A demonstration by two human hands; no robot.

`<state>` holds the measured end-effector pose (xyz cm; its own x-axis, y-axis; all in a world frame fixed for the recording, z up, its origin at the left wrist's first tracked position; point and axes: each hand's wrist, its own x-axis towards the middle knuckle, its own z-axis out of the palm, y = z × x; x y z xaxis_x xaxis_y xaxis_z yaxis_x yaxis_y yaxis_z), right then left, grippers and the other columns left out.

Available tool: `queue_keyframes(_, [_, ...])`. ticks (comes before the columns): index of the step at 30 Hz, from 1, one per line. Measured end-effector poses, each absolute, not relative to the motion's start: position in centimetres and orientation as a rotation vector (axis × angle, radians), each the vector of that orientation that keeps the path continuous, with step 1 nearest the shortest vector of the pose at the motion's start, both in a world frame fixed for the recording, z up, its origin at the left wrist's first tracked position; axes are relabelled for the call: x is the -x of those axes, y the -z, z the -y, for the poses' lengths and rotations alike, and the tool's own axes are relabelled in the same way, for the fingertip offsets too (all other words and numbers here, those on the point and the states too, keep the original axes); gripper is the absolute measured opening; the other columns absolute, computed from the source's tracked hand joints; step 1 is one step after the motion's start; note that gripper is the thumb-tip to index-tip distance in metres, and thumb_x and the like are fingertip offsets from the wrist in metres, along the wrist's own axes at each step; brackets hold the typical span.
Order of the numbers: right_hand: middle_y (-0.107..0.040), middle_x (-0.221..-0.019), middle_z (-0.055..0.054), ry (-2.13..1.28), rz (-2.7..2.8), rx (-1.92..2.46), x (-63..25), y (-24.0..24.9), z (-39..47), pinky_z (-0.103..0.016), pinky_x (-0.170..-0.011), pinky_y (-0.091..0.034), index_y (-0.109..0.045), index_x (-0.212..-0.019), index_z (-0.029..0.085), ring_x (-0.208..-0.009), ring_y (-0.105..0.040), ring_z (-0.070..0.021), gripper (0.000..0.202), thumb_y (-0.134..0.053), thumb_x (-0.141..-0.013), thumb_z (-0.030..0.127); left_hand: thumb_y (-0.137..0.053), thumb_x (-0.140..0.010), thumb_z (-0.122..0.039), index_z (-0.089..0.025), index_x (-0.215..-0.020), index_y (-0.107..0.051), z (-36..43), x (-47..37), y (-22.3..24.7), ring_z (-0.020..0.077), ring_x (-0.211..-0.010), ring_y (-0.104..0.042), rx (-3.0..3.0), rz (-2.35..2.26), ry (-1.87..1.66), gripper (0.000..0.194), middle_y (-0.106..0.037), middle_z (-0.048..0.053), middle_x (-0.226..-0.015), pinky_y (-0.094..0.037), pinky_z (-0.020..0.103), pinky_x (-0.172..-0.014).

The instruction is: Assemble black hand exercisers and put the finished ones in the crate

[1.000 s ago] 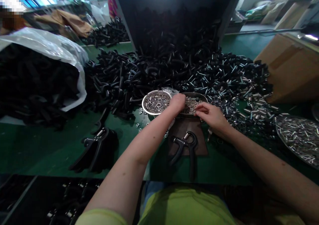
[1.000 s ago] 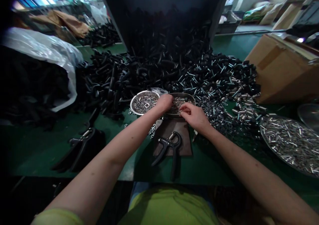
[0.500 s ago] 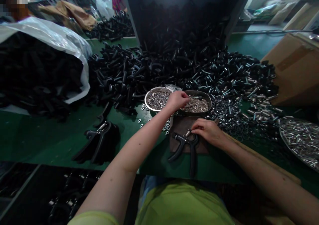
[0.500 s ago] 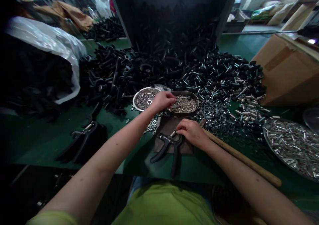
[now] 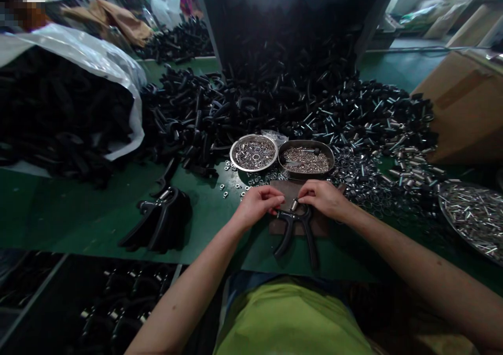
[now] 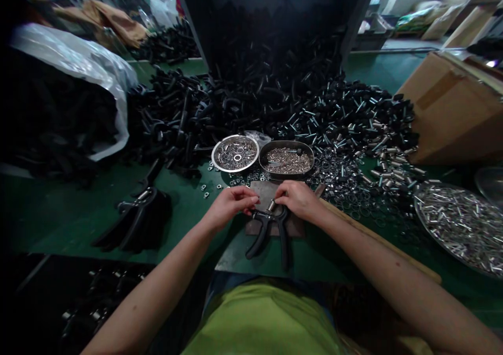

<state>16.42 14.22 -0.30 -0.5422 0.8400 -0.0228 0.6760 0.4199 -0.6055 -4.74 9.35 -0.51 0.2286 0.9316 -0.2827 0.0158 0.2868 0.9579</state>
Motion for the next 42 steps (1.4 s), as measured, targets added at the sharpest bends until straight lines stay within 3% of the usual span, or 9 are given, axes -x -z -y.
queue_keyframes(6, [-0.066,-0.078,-0.002,-0.767,2.437,1.294,-16.1,0.0,-13.8,-0.025,-0.067,-0.041,-0.069,-0.075,0.019,-0.074,-0.058,-0.0143,0.004,-0.065,-0.074,0.019,-0.074,-0.066,-0.034,-0.012,-0.082,-0.064,-8.0,4.2,1.7,0.0117,-0.065,-0.059,-0.951,-1.159,-0.901,0.029,-0.065,0.003,-0.072,-0.05,0.024,-0.06])
queue_keyframes(11, [-0.067,-0.074,0.0,-0.83,2.481,1.515,-15.5,-0.6,-14.7,-0.025,-0.062,-0.04,-0.069,-0.073,0.02,-0.069,-0.059,-0.0146,0.003,-0.066,-0.072,0.022,-0.069,-0.071,-0.035,-0.014,-0.081,-0.067,-8.0,4.2,1.1,0.0124,-0.064,-0.056,-1.201,-1.243,-0.854,0.023,-0.064,0.002,-0.071,-0.046,0.024,-0.061])
queue_keyframes(16, [-0.065,-0.064,0.003,-0.951,2.533,1.52,-14.9,-0.6,-15.9,-0.022,-0.054,-0.038,-0.067,-0.069,0.021,-0.06,-0.057,-0.0126,0.004,-0.07,-0.066,0.022,-0.071,-0.071,-0.028,-0.02,-0.075,-0.073,-8.3,3.3,1.0,0.0167,-0.084,-0.057,-1.693,-1.299,-0.784,0.009,-0.064,0.002,-0.084,-0.042,0.028,-0.08])
queue_keyframes(18, [-0.065,-0.068,0.003,-0.939,2.532,1.507,-15.0,-0.7,-15.5,-0.023,-0.057,-0.039,-0.067,-0.077,0.022,-0.063,-0.058,-0.0129,0.009,-0.068,-0.069,0.022,-0.072,-0.07,-0.028,-0.022,-0.074,-0.074,-8.3,2.7,1.3,0.0181,-0.089,-0.056,-1.772,-1.288,-0.738,0.007,-0.063,0.002,-0.085,-0.04,0.029,-0.084])
queue_keyframes(22, [-0.065,-0.088,-0.002,-0.67,2.469,1.51,-17.6,-0.9,-12.9,-0.028,-0.07,-0.042,-0.063,-0.1,0.024,-0.081,-0.059,-0.0174,0.022,-0.061,-0.078,0.027,-0.074,-0.069,-0.028,-0.024,-0.075,-0.074,-8.1,1.7,2.3,0.019,-0.09,-0.054,-1.819,-1.333,-0.689,0.008,-0.062,0.001,-0.085,-0.039,0.03,-0.084])
queue_keyframes(27, [-0.063,-0.095,-0.007,-0.178,2.372,1.697,-25.7,0.5,-8.2,-0.035,-0.068,-0.045,-0.061,-0.098,0.025,-0.091,-0.058,-0.0252,0.022,-0.052,-0.083,0.039,-0.073,-0.068,-0.028,-0.023,-0.074,-0.072,-8.1,1.3,2.5,0.0185,-0.089,-0.055,-1.768,-1.382,-0.616,0.008,-0.063,0.001,-0.085,-0.04,0.029,-0.083])
queue_keyframes(32, [-0.062,-0.088,-0.013,0.143,2.332,1.915,-30.9,3.6,-5.5,-0.042,-0.068,-0.046,-0.057,-0.094,0.021,-0.085,-0.058,-0.0305,0.024,-0.045,-0.085,0.04,-0.072,-0.067,-0.026,-0.021,-0.072,-0.069,-8.5,1.0,2.0,0.0167,-0.086,-0.055,-1.737,-1.424,-0.546,0.008,-0.061,0.0,-0.086,-0.041,0.026,-0.078])
queue_keyframes(36, [-0.066,-0.093,-0.012,-0.011,2.25,1.951,-29.4,1.7,-5.2,-0.041,-0.064,-0.048,-0.056,-0.102,0.021,-0.08,-0.063,-0.0294,0.029,-0.038,-0.089,0.039,-0.073,-0.064,-0.029,-0.02,-0.076,-0.067,-8.8,0.9,2.1,0.0158,-0.082,-0.055,-1.695,-1.464,-0.515,0.016,-0.061,0.0,-0.086,-0.042,0.026,-0.074])
queue_keyframes(42, [-0.065,-0.114,-0.008,-0.496,1.962,1.488,-24.1,-3.5,-4.5,-0.033,-0.069,-0.054,-0.041,-0.134,0.027,-0.084,-0.067,-0.0208,0.042,-0.031,-0.093,0.032,-0.074,-0.062,-0.03,-0.019,-0.074,-0.065,-8.7,0.8,2.2,0.0142,-0.076,-0.056,-1.649,-1.488,-0.534,0.018,-0.062,-0.001,-0.083,-0.041,0.025,-0.07])
